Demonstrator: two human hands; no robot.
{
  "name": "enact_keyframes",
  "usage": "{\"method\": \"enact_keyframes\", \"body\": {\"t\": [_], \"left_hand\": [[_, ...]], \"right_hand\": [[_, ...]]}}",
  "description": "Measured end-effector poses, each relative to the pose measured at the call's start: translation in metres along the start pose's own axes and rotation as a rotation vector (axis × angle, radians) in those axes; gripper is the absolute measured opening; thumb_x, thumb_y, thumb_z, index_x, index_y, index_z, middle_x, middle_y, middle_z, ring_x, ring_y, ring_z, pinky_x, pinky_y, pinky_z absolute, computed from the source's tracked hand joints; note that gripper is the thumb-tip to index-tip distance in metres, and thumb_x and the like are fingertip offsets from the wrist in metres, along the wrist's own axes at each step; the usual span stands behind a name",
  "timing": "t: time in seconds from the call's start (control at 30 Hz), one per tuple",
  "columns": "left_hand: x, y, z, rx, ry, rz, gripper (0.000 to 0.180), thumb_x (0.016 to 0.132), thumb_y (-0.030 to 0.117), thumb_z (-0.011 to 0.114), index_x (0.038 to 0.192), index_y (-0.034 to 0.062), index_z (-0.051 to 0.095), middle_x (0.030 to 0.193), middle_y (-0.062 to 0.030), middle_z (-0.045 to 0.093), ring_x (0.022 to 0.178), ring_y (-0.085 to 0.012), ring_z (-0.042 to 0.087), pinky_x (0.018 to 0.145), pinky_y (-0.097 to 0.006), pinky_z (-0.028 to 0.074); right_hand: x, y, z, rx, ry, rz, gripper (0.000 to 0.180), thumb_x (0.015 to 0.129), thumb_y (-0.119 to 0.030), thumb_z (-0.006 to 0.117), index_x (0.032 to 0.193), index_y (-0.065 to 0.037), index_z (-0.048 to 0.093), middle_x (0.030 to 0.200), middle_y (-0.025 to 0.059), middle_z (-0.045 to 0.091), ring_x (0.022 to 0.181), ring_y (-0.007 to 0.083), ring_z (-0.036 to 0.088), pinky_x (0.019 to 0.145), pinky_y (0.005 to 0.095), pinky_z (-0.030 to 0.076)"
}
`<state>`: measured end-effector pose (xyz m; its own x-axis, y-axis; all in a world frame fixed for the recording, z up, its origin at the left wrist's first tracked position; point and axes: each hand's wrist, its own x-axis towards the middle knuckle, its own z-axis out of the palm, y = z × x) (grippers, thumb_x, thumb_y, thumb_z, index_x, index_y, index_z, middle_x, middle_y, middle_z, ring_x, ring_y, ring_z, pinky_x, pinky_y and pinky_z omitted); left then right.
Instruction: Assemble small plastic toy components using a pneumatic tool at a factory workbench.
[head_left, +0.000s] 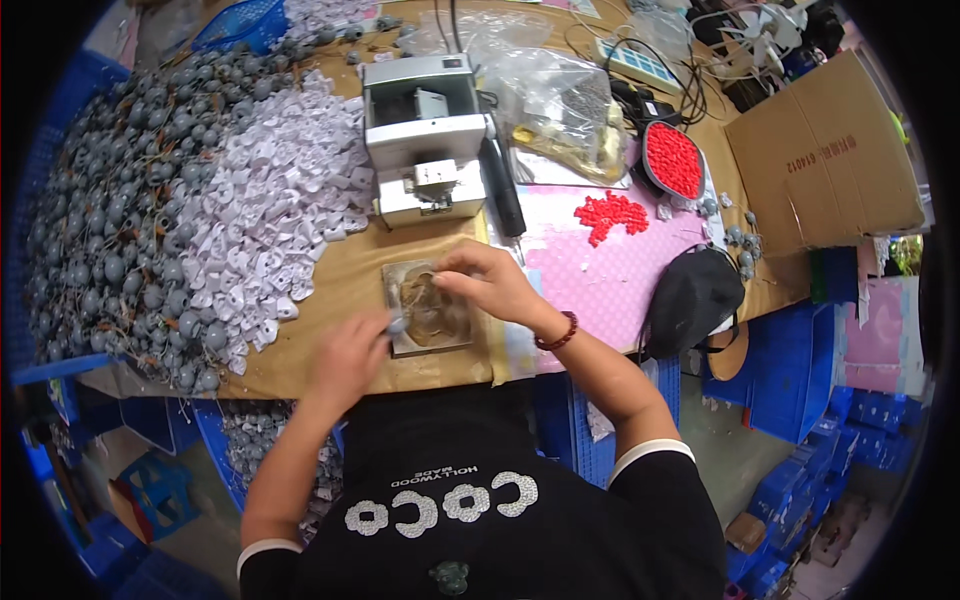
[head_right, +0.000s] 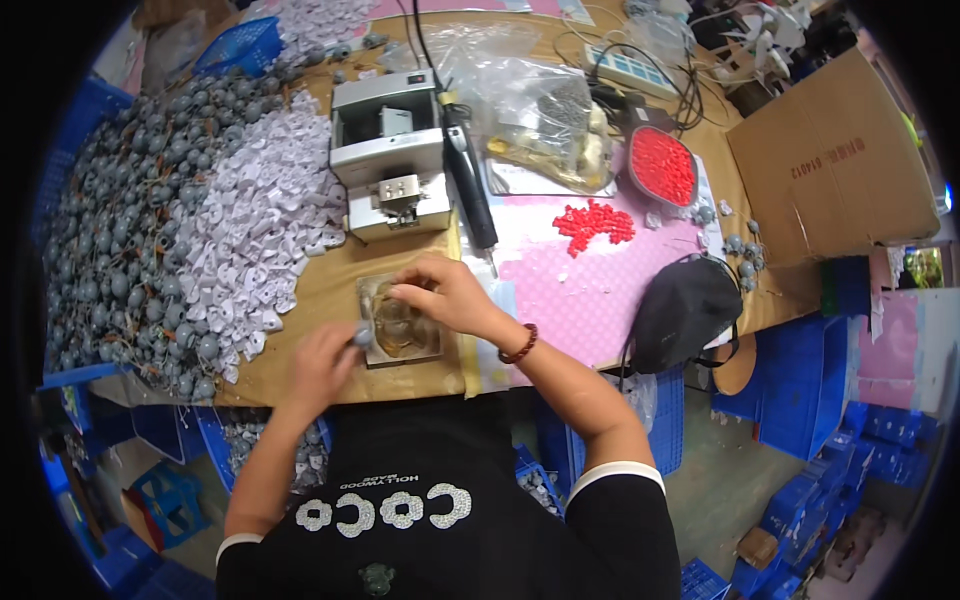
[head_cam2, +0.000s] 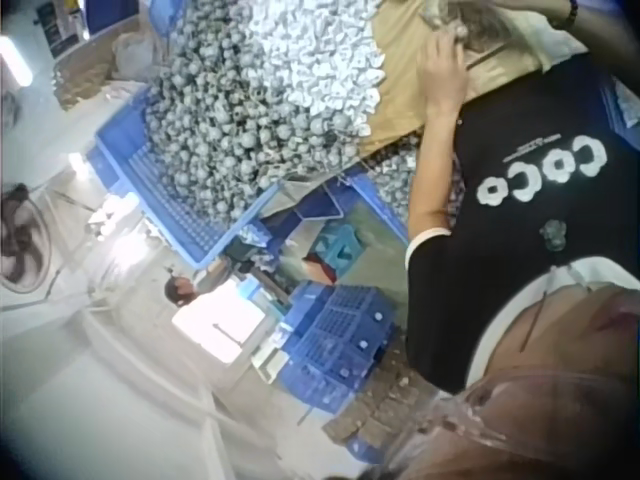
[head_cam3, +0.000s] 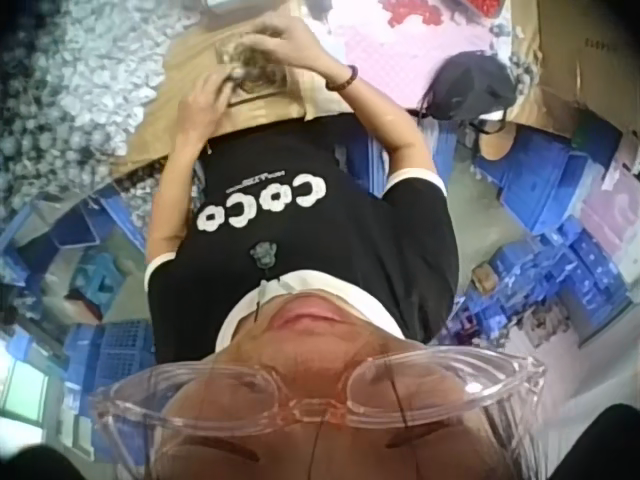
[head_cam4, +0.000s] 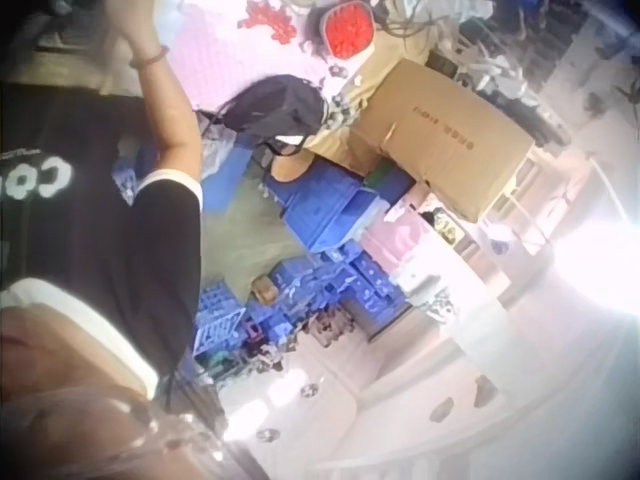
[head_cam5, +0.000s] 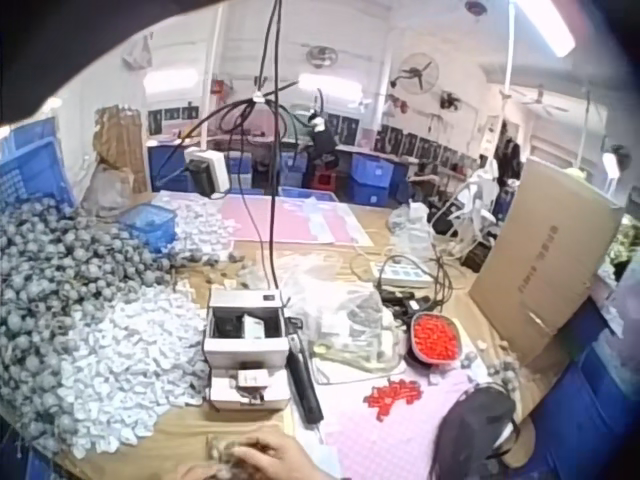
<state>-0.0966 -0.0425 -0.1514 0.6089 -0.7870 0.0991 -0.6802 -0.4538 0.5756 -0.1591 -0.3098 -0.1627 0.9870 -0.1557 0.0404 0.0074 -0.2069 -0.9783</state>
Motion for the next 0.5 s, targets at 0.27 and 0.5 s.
{"method": "enact_keyframes", "body": {"t": [0.27, 0.5], "left_hand": [[-0.084, -0.058, -0.106, 0.280, -0.339, -0.274, 0.026, 0.078, 0.010, 0.073, 0.104, 0.0060, 0.068, 0.102, -0.0156, 0.067, 0.102, -0.0377, 0.062, 0.086, -0.046, 0.050], [-0.028, -0.115, -0.038, 0.585, 0.189, -0.042, 0.030, 0.077, 0.006, 0.071, 0.106, 0.0082, 0.067, 0.106, -0.0095, 0.062, 0.104, -0.0306, 0.057, 0.087, -0.047, 0.047]], "right_hand": [[-0.070, 0.068, -0.156, -0.936, 0.334, 0.009, 0.009, 0.086, -0.006, 0.067, 0.096, -0.005, 0.066, 0.090, 0.0160, 0.063, 0.088, 0.0372, 0.063, 0.075, 0.0451, 0.051], [-0.080, 0.109, -0.175, -1.131, 0.308, -0.054, 0.013, 0.089, -0.004, 0.063, 0.102, -0.005, 0.066, 0.097, 0.0159, 0.064, 0.093, 0.0371, 0.061, 0.079, 0.0455, 0.051]]}}
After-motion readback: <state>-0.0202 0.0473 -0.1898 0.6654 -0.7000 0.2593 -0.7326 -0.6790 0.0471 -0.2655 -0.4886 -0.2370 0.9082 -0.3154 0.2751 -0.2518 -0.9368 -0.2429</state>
